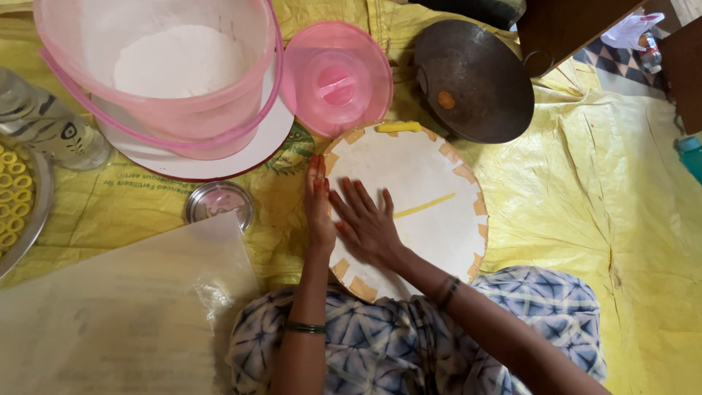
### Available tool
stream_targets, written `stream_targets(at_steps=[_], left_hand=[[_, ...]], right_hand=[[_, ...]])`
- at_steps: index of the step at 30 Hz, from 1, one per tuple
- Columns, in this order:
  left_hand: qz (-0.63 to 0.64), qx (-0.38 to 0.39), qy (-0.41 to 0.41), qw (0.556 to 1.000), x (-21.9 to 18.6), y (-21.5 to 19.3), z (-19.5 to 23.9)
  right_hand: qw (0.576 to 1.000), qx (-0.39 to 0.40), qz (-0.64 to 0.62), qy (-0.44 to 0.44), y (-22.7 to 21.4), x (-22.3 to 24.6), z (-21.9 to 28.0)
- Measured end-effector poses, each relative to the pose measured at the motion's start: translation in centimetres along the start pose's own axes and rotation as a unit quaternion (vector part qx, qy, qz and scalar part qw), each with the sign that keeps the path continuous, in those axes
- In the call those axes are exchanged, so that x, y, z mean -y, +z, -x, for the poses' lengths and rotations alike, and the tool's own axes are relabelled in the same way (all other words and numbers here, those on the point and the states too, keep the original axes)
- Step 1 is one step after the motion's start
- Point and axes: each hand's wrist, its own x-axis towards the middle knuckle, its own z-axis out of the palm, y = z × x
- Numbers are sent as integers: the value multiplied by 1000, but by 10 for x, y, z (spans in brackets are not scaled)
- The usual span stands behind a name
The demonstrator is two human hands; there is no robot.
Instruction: The person rolls yellow dough into thin ropes on a round board, then shapes them into small rings by hand. The finished rings are placed onto a plastic sheet and into a metal bowl. The person also rolls additional dough pieces into ropes during the process.
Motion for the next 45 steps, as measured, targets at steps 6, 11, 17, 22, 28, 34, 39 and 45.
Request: stream_targets(at_steps=[6,11,17,22,28,34,39,45], left_hand=[[-24,-12,10,1000,6,-5,2],[-34,-9,30,999,7,-7,3],[-62,-11,35,997,1,-5,-3],[-71,4,29,997,-5,-2,-1],[-44,17,-9,999,-9,-7,-2],[-45,17,-25,999,-11,-4,2],[-88,19,20,996,-12,-3,-1],[-86,17,36,995,-3,-5,-1]], right_hand=[[995,-5,-8,99,10,-18,-100],[997,-5,16,78,10,-17,-101],[1000,0,5,-12,2,10,-4],[1000,6,-6,-25,-2,20,22],[1000,12,-14,24,12,-1,-54],[995,22,1,102,4,-55,-110],[999,16,26,42,-2,-66,-64],[1000,26,-15,2,-11,-45,16]])
